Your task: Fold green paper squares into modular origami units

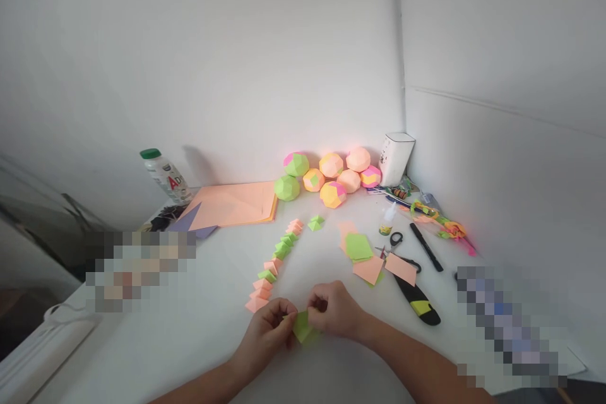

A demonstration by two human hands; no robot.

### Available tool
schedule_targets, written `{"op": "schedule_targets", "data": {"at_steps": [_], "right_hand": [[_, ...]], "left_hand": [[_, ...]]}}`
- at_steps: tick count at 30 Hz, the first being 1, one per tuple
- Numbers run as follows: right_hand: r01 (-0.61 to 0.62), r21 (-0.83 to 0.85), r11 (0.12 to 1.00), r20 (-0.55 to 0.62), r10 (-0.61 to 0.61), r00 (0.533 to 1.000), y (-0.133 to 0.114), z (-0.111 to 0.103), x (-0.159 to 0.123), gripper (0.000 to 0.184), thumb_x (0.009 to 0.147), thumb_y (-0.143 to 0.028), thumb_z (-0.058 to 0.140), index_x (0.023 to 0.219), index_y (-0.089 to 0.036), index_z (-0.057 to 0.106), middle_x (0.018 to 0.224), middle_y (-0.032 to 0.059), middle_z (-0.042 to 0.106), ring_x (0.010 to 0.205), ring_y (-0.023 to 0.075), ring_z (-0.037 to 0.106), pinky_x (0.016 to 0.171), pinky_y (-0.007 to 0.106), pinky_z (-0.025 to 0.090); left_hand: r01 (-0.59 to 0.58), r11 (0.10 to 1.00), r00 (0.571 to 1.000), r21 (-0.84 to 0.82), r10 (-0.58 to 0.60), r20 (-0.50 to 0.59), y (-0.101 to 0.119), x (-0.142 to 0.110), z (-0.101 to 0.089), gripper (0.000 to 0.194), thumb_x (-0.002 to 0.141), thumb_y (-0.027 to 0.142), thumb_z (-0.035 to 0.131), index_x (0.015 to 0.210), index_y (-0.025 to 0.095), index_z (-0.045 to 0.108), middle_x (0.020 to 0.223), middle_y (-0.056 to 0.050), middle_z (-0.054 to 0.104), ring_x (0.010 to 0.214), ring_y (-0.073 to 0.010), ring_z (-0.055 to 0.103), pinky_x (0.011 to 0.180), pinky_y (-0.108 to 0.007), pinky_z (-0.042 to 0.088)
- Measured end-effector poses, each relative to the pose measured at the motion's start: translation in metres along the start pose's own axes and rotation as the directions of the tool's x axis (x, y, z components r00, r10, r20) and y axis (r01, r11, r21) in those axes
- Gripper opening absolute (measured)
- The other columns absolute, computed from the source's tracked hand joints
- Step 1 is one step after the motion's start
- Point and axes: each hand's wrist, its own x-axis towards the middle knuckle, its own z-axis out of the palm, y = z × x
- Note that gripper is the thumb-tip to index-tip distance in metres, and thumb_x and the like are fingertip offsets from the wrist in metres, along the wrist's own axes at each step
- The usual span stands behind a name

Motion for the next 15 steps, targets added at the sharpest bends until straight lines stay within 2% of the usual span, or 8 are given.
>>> {"op": "schedule_targets", "data": {"at_steps": [2, 6, 9, 11, 13, 15], "right_hand": [[-0.065, 0.042, 0.997, 0.024, 0.064, 0.998, -0.001, -0.011, 0.002, 0.006, 0.065, -0.012, 0.049, 0.062, -0.015, 0.054, 0.048, -0.005, 0.049, 0.041, 0.0088, 0.049, 0.039, 0.017, 0.034], [-0.103, 0.165, 0.981, -0.029, 0.109, 0.994, -0.004, -0.026, 0.005, 0.005, 0.069, -0.014, 0.052, 0.065, -0.016, 0.052, 0.054, -0.0032, 0.054, 0.045, 0.01, 0.053, 0.044, 0.02, 0.042], [-0.03, 0.251, 0.967, -0.05, 0.044, 0.998, -0.004, -0.023, 0.005, 0.008, 0.076, -0.023, 0.057, 0.073, -0.016, 0.054, 0.059, -0.0022, 0.056, 0.051, 0.0099, 0.054, 0.049, 0.021, 0.044], [-0.025, 0.26, 0.965, 0.009, 0.024, 1.0, -0.003, -0.017, 0.004, 0.015, 0.076, -0.029, 0.061, 0.079, -0.015, 0.057, 0.06, -0.0019, 0.057, 0.051, 0.0102, 0.054, 0.048, 0.021, 0.044], [-0.046, 0.256, 0.966, 0.075, 0.027, 0.997, -0.002, -0.012, 0.003, 0.021, 0.077, -0.034, 0.062, 0.076, -0.014, 0.058, 0.059, -0.0007, 0.058, 0.05, 0.011, 0.056, 0.047, 0.022, 0.044], [-0.052, 0.259, 0.965, 0.076, 0.034, 0.997, -0.001, -0.009, 0.003, 0.025, 0.078, -0.038, 0.061, 0.073, -0.014, 0.057, 0.058, -0.0002, 0.059, 0.048, 0.0113, 0.057, 0.045, 0.021, 0.043]], "left_hand": [[0.006, 1.0, 0.999, -0.022, -0.007, -0.037, 0.002, 0.0, -0.001, 0.024, 0.074, 0.034, 0.063, 0.067, 0.017, 0.048, 0.045, 0.006, 0.053, 0.041, -0.0079, 0.048, 0.046, -0.02, 0.036], [0.026, 0.994, 0.997, -0.109, -0.033, -0.065, 0.006, 0.002, -0.002, 0.026, 0.075, 0.038, 0.061, 0.069, 0.018, 0.047, 0.044, 0.006, 0.055, 0.04, -0.008, 0.048, 0.046, -0.02, 0.037], [0.026, 0.993, 0.999, -0.114, -0.031, -0.041, 0.006, 0.003, -0.002, 0.029, 0.075, 0.042, 0.062, 0.07, 0.018, 0.046, 0.043, 0.006, 0.055, 0.038, -0.0076, 0.047, 0.045, -0.02, 0.036], [0.018, 0.993, 1.0, -0.117, -0.02, -0.022, 0.006, 0.003, -0.001, 0.031, 0.076, 0.044, 0.061, 0.072, 0.018, 0.046, 0.043, 0.006, 0.055, 0.037, -0.0075, 0.046, 0.043, -0.02, 0.035], [0.007, 0.989, 1.0, -0.148, -0.01, -0.02, 0.006, 0.003, -0.001, 0.031, 0.078, 0.046, 0.059, 0.075, 0.018, 0.046, 0.044, 0.006, 0.056, 0.037, -0.008, 0.047, 0.043, -0.02, 0.035], [-0.011, 0.983, 0.999, -0.185, 0.003, -0.044, 0.007, 0.002, 0.0, 0.03, 0.08, 0.046, 0.057, 0.078, 0.019, 0.045, 0.046, 0.006, 0.057, 0.039, -0.0092, 0.05, 0.044, -0.021, 0.038]]}}
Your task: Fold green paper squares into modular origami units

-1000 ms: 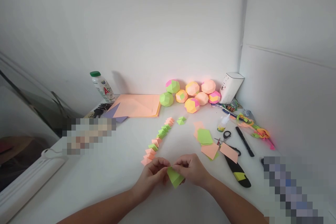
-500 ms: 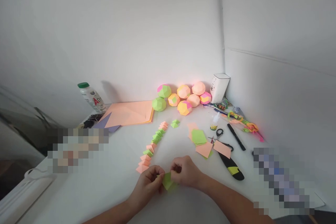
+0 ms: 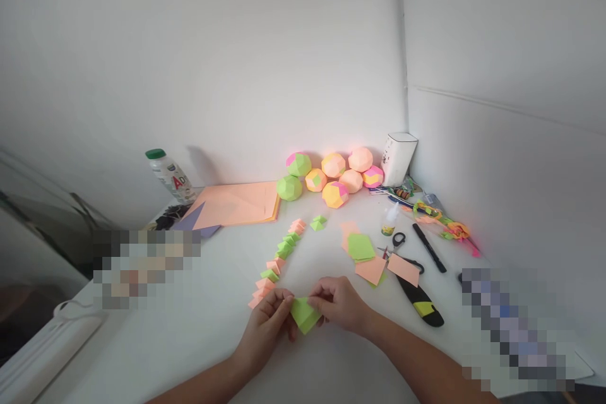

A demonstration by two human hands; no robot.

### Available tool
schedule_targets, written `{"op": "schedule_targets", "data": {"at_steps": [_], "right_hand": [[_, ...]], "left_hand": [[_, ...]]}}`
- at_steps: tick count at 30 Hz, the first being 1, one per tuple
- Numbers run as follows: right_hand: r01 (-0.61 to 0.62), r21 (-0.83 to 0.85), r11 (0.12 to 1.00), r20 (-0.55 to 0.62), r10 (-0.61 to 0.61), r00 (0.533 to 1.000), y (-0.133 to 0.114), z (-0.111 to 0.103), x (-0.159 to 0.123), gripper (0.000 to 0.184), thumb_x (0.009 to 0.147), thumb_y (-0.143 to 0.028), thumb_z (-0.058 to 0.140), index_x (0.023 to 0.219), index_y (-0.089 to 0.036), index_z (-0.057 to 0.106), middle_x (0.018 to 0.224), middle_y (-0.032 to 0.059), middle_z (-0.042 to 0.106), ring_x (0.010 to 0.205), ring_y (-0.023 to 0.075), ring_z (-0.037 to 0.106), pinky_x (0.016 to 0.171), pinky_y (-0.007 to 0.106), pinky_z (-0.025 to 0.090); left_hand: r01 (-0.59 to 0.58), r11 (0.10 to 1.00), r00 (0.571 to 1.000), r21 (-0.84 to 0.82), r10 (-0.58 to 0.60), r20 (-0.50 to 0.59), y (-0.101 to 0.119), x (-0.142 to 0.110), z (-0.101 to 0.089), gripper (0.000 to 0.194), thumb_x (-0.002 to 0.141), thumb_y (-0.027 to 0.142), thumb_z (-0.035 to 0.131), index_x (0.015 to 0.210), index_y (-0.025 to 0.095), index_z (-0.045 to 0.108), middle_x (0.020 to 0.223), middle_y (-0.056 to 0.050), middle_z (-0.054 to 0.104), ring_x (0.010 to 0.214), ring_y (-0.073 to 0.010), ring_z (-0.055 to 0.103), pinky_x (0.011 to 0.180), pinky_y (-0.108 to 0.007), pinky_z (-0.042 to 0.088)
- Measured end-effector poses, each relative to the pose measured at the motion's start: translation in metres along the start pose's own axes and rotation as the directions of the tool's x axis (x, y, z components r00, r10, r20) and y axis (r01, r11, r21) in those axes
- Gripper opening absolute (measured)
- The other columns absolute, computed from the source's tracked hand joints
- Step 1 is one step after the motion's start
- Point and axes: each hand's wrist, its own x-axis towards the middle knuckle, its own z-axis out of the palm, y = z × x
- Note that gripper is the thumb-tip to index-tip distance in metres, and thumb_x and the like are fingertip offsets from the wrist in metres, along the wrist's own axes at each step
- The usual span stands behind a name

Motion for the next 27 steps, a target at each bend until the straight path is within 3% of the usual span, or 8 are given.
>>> {"op": "schedule_targets", "data": {"at_steps": [4, 8, 14, 17, 21, 24, 27], "right_hand": [[0.002, 0.054, 0.999, -0.019, -0.001, 1.0, 0.003, 0.0, 0.001, 0.028, 0.08, -0.042, 0.06, 0.079, -0.015, 0.055, 0.06, -0.0009, 0.06, 0.047, 0.0115, 0.058, 0.043, 0.02, 0.041], [0.011, 0.114, 0.993, 0.013, -0.013, 1.0, 0.006, -0.001, 0.003, 0.027, 0.079, -0.041, 0.062, 0.082, -0.015, 0.057, 0.066, 0.0006, 0.062, 0.055, 0.0123, 0.058, 0.051, 0.023, 0.045], [0.001, 0.103, 0.995, -0.044, 0.003, 0.999, 0.01, -0.003, 0.006, 0.025, 0.075, -0.038, 0.067, 0.074, -0.013, 0.063, 0.067, 0.0004, 0.059, 0.062, 0.0113, 0.052, 0.057, 0.024, 0.041], [-0.022, 0.191, 0.981, 0.0, 0.022, 1.0, 0.013, -0.004, 0.006, 0.026, 0.068, -0.033, 0.074, 0.081, -0.014, 0.063, 0.072, 0.0004, 0.06, 0.065, 0.0114, 0.053, 0.06, 0.024, 0.042], [-0.094, 0.243, 0.966, 0.042, 0.086, 0.995, 0.015, 0.0, 0.006, 0.041, 0.064, -0.029, 0.076, 0.099, -0.015, 0.061, 0.073, -0.0014, 0.058, 0.062, 0.0105, 0.053, 0.059, 0.024, 0.043], [-0.132, 0.178, 0.975, 0.053, 0.124, 0.991, 0.015, 0.002, 0.006, 0.035, 0.066, -0.032, 0.074, 0.094, -0.013, 0.063, 0.066, -0.0023, 0.056, 0.057, 0.0096, 0.052, 0.055, 0.022, 0.042], [-0.127, 0.136, 0.983, 0.088, 0.116, 0.989, 0.016, 0.002, 0.006, 0.028, 0.068, -0.036, 0.072, 0.081, -0.012, 0.065, 0.061, -0.0021, 0.056, 0.055, 0.0093, 0.052, 0.053, 0.021, 0.04]], "left_hand": [[-0.036, 0.999, 0.999, -0.036, 0.035, -0.034, 0.002, -0.001, 0.001, 0.029, 0.079, 0.043, 0.06, 0.087, 0.019, 0.046, 0.056, 0.003, 0.063, 0.05, -0.0124, 0.058, 0.054, -0.025, 0.046], [-0.062, 0.996, 0.997, -0.061, 0.058, -0.058, 0.001, -0.001, 0.001, 0.032, 0.075, 0.039, 0.066, 0.092, 0.02, 0.047, 0.068, 0.002, 0.065, 0.062, -0.0132, 0.059, 0.062, -0.027, 0.047], [-0.083, 0.997, 0.989, -0.005, 0.081, -0.122, 0.001, -0.001, 0.001, 0.034, 0.07, 0.037, 0.071, 0.092, 0.02, 0.051, 0.061, 0.007, 0.051, 0.056, -0.0081, 0.047, 0.054, -0.019, 0.039], [-0.106, 0.994, 0.99, -0.003, 0.105, -0.09, -0.004, -0.002, 0.0, 0.03, 0.071, 0.038, 0.07, 0.083, 0.021, 0.048, 0.063, 0.007, 0.048, 0.056, -0.0079, 0.045, 0.053, -0.018, 0.038], [-0.164, 0.986, 0.986, -0.013, 0.163, -0.043, -0.011, -0.002, -0.003, 0.029, 0.078, 0.039, 0.064, 0.074, 0.021, 0.041, 0.067, 0.005, 0.047, 0.057, -0.0093, 0.046, 0.054, -0.021, 0.04], [-0.241, 0.962, 0.971, 0.131, 0.239, 0.031, -0.012, -0.003, -0.006, 0.017, 0.083, 0.036, 0.058, 0.083, 0.021, 0.05, 0.074, 0.001, 0.053, 0.064, -0.0133, 0.051, 0.058, -0.025, 0.043], [-0.383, 0.864, 0.923, 0.328, 0.349, 0.161, -0.01, -0.004, -0.009, 0.016, 0.083, 0.029, 0.056, 0.097, 0.022, 0.06, 0.086, -0.005, 0.059, 0.078, -0.0192, 0.055, 0.068, -0.03, 0.045]]}}
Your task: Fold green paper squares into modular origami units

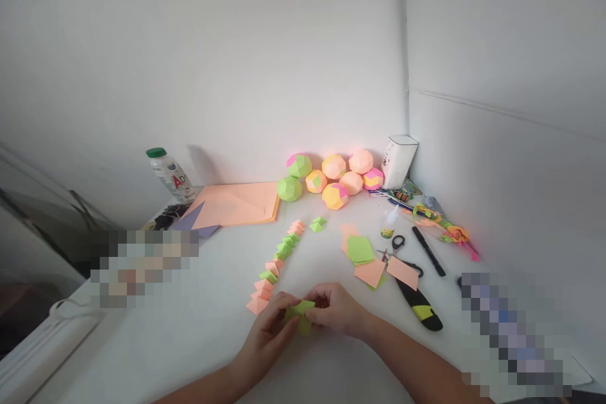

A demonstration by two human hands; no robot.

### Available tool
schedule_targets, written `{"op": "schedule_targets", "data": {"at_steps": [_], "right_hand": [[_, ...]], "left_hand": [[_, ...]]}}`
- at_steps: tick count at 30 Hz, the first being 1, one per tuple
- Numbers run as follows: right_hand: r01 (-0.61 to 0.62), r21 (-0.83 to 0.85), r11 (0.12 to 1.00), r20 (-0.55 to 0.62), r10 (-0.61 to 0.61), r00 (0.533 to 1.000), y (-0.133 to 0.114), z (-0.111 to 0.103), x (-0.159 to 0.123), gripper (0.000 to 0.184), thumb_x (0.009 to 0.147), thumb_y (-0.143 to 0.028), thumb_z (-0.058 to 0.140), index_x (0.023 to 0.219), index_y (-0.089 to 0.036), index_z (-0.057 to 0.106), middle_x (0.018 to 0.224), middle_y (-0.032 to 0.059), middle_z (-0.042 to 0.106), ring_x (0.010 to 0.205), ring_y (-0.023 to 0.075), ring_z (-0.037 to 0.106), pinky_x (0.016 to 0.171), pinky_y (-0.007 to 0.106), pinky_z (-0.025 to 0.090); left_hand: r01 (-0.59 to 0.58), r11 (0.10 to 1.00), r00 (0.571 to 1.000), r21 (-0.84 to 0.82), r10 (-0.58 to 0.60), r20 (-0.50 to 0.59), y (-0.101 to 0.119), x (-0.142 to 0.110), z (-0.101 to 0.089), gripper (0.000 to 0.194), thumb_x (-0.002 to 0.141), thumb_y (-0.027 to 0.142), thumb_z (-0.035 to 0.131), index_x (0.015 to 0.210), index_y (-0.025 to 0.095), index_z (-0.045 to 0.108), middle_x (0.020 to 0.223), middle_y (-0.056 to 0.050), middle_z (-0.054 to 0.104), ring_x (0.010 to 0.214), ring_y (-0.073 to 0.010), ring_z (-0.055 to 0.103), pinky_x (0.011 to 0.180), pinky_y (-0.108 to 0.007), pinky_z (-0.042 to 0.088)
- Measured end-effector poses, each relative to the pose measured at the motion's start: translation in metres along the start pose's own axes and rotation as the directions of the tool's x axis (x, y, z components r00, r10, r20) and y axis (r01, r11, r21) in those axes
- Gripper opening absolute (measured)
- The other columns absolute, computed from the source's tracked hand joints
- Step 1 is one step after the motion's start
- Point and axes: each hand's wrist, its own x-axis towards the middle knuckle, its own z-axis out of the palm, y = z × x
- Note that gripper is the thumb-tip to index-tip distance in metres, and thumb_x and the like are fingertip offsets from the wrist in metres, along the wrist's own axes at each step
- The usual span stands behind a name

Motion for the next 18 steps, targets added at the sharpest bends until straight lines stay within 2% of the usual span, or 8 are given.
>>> {"op": "schedule_targets", "data": {"at_steps": [3, 7, 10, 14, 18], "right_hand": [[0.001, 0.002, 1.0, 0.006, -0.001, 1.0, 0.0023, -0.0014, 0.0, 0.028, 0.068, -0.038, 0.072, 0.077, -0.013, 0.063, 0.059, -0.0022, 0.056, 0.053, 0.0091, 0.051, 0.052, 0.021, 0.039], [0.009, -0.037, 0.999, 0.019, -0.008, 1.0, 0.0037, -0.0014, -0.0007, 0.028, 0.066, -0.038, 0.075, 0.074, -0.013, 0.062, 0.059, -0.0022, 0.055, 0.053, 0.0088, 0.048, 0.05, 0.02, 0.036], [0.025, -0.034, 0.999, -0.016, -0.025, 1.0, 0.0021, 0.0001, -0.0013, 0.029, 0.067, -0.039, 0.074, 0.068, -0.013, 0.061, 0.057, -0.0019, 0.056, 0.053, 0.009, 0.048, 0.05, 0.021, 0.036], [0.053, 0.002, 0.999, -0.058, -0.053, 0.997, -0.0014, 0.001, -0.002, 0.031, 0.066, -0.041, 0.074, 0.067, -0.013, 0.06, 0.057, -0.0013, 0.057, 0.053, 0.01, 0.05, 0.053, 0.022, 0.039], [0.117, 0.002, 0.993, -0.085, -0.117, 0.989, -0.0057, 0.001, -0.0037, 0.032, 0.066, -0.042, 0.075, 0.066, -0.014, 0.06, 0.058, -0.0019, 0.055, 0.054, 0.0102, 0.049, 0.054, 0.023, 0.039]], "left_hand": [[-0.07, 0.992, 0.997, 0.101, 0.068, 0.022, 0.0011, 0.0006, -0.0014, 0.023, 0.083, 0.023, 0.055, 0.105, 0.024, 0.062, 0.089, -0.006, 0.061, 0.081, -0.0207, 0.056, 0.072, -0.032, 0.046], [-0.05, 0.993, 0.999, 0.111, 0.051, -0.008, -0.0013, 0.0004, -0.0005, 0.03, 0.082, 0.021, 0.055, 0.111, 0.025, 0.06, 0.089, -0.006, 0.059, 0.081, -0.0207, 0.055, 0.071, -0.032, 0.046], [-0.049, 0.993, 0.999, 0.106, 0.051, -0.017, -0.0042, -0.0007, 0.0003, 0.031, 0.082, 0.026, 0.056, 0.113, 0.025, 0.06, 0.087, -0.006, 0.058, 0.079, -0.0204, 0.054, 0.068, -0.031, 0.046], [0.031, 0.995, 0.999, 0.095, -0.027, -0.046, -0.0067, -0.0017, 0.0, 0.03, 0.083, 0.034, 0.056, 0.11, 0.023, 0.062, 0.082, -0.005, 0.057, 0.073, -0.0191, 0.053, 0.064, -0.029, 0.046], [0.14, 0.99, 0.99, 0.023, -0.139, -0.04, -0.0048, -0.0015, 0.0, 0.033, 0.083, 0.04, 0.056, 0.11, 0.022, 0.062, 0.089, -0.007, 0.059, 0.072, -0.0185, 0.054, 0.06, -0.027, 0.047]]}}
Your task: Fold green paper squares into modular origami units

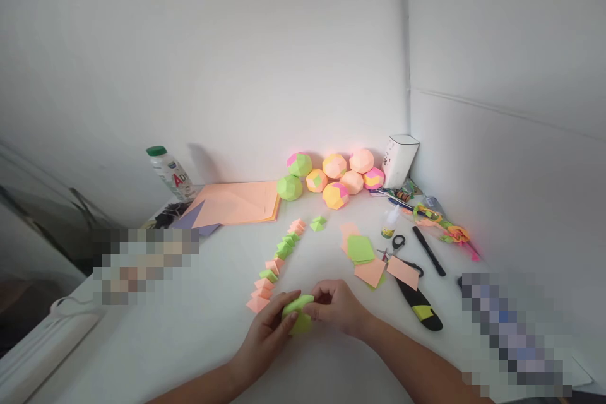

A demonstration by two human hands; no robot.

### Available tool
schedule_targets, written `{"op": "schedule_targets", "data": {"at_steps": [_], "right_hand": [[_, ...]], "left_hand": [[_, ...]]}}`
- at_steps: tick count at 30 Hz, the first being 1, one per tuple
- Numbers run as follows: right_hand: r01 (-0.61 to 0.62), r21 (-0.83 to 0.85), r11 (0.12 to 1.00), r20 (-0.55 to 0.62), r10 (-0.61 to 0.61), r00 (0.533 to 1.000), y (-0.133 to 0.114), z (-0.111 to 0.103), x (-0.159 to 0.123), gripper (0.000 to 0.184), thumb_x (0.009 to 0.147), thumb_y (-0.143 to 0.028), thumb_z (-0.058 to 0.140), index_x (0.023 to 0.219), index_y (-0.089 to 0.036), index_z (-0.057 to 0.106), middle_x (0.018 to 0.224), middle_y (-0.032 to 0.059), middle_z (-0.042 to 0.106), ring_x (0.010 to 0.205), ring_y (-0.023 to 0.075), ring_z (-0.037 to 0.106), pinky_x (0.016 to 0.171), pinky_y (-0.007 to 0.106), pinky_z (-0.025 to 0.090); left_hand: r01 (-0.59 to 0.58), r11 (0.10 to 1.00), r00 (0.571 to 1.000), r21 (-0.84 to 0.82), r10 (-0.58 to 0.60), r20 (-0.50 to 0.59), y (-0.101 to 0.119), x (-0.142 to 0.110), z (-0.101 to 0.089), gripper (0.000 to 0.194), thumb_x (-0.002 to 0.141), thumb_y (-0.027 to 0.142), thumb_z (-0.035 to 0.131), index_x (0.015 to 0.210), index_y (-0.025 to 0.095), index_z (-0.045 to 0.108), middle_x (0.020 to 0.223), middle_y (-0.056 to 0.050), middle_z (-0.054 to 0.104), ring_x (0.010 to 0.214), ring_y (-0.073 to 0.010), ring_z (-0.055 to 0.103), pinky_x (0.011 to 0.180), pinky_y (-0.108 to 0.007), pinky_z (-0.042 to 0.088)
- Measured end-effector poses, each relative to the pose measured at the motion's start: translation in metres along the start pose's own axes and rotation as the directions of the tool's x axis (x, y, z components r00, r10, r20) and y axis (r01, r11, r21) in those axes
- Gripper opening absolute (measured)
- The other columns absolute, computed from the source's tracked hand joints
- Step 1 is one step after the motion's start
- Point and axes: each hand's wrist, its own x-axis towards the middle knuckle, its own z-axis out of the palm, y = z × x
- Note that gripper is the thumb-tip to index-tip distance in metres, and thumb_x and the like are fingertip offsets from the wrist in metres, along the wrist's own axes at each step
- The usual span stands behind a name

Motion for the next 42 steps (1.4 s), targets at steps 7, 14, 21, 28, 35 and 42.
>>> {"op": "schedule_targets", "data": {"at_steps": [7, 14, 21, 28, 35, 42], "right_hand": [[0.121, -0.175, 0.977, -0.073, -0.136, 0.988, -0.009, 0.002, -0.004, 0.029, 0.07, -0.041, 0.071, 0.065, -0.015, 0.058, 0.061, -0.0011, 0.053, 0.057, 0.0117, 0.048, 0.055, 0.024, 0.04], [0.129, -0.107, 0.986, -0.087, -0.139, 0.986, -0.005, 0.001, -0.003, 0.029, 0.07, -0.037, 0.073, 0.081, -0.018, 0.054, 0.069, -0.002, 0.054, 0.059, 0.0104, 0.048, 0.057, 0.023, 0.042], [0.076, 0.051, 0.996, 0.022, -0.077, 0.997, -0.006, 0.002, -0.001, 0.027, 0.069, -0.039, 0.073, 0.071, -0.014, 0.062, 0.064, -0.0007, 0.054, 0.055, 0.0099, 0.049, 0.053, 0.024, 0.04], [0.015, 0.088, 0.996, 0.008, -0.015, 1.0, -0.007, 0.003, -0.002, 0.03, 0.065, -0.041, 0.076, 0.068, -0.014, 0.063, 0.056, -0.0023, 0.053, 0.051, 0.0101, 0.047, 0.05, 0.023, 0.038], [0.074, -0.002, 0.997, -0.032, -0.074, 0.997, -0.008, 0.003, -0.004, 0.026, 0.068, -0.04, 0.073, 0.076, -0.015, 0.065, 0.06, -0.002, 0.053, 0.054, 0.0106, 0.047, 0.053, 0.024, 0.041], [0.116, -0.03, 0.993, -0.032, -0.117, 0.993, -0.014, 0.004, -0.005, 0.022, 0.068, -0.035, 0.075, 0.07, -0.015, 0.065, 0.064, -0.0014, 0.055, 0.056, 0.0106, 0.048, 0.055, 0.024, 0.041]], "left_hand": [[0.098, 0.994, 0.99, -0.056, -0.091, 0.106, 0.012, 0.0, 0.002, 0.036, 0.083, 0.046, 0.053, 0.101, 0.019, 0.068, 0.072, -0.003, 0.059, 0.049, -0.0108, 0.046, 0.046, -0.021, 0.039], [0.087, 0.996, 0.984, -0.014, -0.084, 0.155, 0.019, -0.001, 0.002, 0.038, 0.084, 0.048, 0.05, 0.09, 0.017, 0.07, 0.052, 0.003, 0.044, 0.043, -0.0097, 0.039, 0.043, -0.021, 0.031], [0.075, 0.997, 0.987, -0.011, -0.072, 0.144, 0.023, -0.001, 0.003, 0.036, 0.083, 0.046, 0.051, 0.088, 0.017, 0.072, 0.055, 0.001, 0.05, 0.043, -0.0087, 0.037, 0.04, -0.02, 0.031], [0.124, 0.988, 0.984, -0.089, -0.111, 0.137, 0.019, -0.002, 0.003, 0.039, 0.082, 0.045, 0.055, 0.11, 0.019, 0.065, 0.059, -0.001, 0.059, 0.038, -0.0071, 0.037, 0.038, -0.02, 0.032], [0.123, 0.992, 0.982, -0.019, -0.119, 0.146, 0.018, -0.003, 0.003, 0.039, 0.085, 0.045, 0.05, 0.11, 0.02, 0.066, 0.048, 0.004, 0.047, 0.035, -0.0065, 0.037, 0.036, -0.018, 0.03], [0.123, 0.992, 0.983, 0.004, -0.122, 0.138, 0.02, -0.002, 0.003, 0.04, 0.084, 0.045, 0.05, 0.108, 0.018, 0.068, 0.046, 0.005, 0.043, 0.035, -0.0065, 0.036, 0.037, -0.018, 0.03]]}}
